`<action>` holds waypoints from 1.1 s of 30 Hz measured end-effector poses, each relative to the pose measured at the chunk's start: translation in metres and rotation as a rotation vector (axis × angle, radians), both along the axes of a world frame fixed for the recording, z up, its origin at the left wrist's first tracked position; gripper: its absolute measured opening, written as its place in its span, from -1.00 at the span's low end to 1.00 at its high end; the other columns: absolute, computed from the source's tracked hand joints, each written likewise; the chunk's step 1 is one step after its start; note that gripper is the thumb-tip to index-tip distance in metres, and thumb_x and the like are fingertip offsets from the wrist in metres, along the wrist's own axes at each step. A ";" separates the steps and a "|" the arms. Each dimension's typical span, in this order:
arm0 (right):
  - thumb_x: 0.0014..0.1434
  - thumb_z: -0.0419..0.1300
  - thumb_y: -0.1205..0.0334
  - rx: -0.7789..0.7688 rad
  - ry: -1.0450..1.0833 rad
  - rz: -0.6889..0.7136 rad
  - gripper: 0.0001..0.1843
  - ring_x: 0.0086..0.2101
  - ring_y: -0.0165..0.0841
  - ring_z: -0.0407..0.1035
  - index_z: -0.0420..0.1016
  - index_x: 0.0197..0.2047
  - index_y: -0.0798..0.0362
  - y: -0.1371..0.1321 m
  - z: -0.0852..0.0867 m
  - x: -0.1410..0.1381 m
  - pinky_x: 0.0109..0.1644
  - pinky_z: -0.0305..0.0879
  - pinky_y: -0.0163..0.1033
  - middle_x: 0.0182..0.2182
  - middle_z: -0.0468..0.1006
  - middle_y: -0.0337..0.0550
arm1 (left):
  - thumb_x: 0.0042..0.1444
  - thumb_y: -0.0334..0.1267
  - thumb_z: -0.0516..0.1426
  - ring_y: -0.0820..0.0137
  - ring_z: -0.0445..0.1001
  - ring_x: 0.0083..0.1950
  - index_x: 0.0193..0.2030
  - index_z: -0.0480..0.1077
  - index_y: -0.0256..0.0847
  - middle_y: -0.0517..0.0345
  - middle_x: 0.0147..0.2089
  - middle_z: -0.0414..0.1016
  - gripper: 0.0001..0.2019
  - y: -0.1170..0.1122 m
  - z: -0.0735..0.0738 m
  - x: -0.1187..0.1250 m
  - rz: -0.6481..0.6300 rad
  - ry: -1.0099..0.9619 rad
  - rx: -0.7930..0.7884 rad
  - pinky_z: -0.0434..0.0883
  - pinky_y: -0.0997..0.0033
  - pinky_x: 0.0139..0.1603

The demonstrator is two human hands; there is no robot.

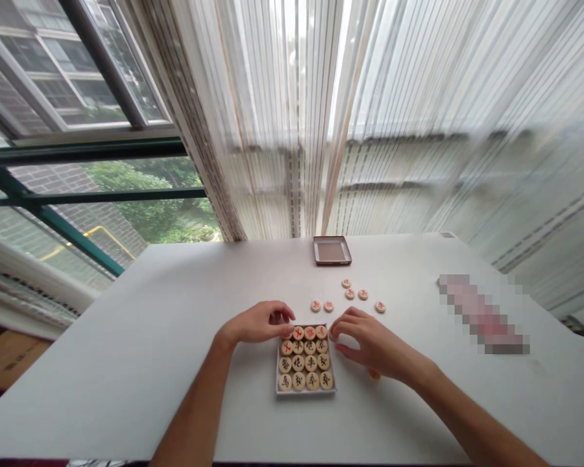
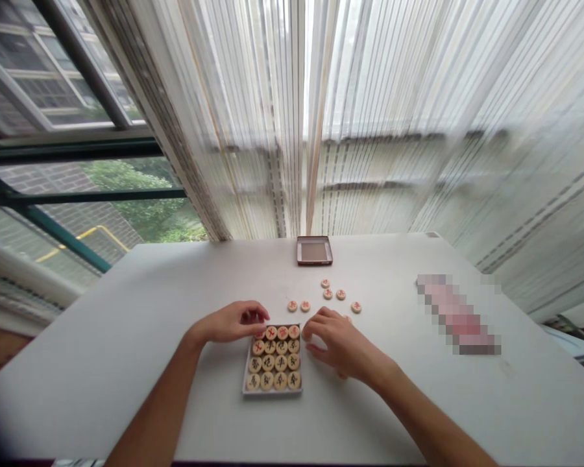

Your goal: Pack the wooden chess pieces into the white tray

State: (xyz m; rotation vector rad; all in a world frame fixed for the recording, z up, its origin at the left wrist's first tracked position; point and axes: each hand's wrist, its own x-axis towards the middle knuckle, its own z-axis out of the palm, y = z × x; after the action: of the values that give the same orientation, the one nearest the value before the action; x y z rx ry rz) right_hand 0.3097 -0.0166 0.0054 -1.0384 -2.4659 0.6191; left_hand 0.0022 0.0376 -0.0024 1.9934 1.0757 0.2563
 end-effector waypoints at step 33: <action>0.18 0.19 0.46 0.020 0.302 -0.019 -0.74 -0.25 -0.36 0.42 0.43 -0.08 -0.02 0.016 -0.006 -0.031 -0.15 0.40 -0.26 -0.17 0.49 -0.14 | 0.00 -0.04 0.34 0.33 0.46 -0.14 -0.06 0.50 -0.15 0.09 -0.08 0.48 -0.61 -0.014 0.013 0.024 0.051 -0.069 0.153 0.42 0.41 -0.13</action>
State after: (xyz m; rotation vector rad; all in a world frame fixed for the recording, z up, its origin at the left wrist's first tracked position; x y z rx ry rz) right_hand 0.2789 -0.0008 -0.0002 -0.8871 -2.1932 0.6888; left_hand 0.0265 0.0238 0.0103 2.0777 1.0918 0.4426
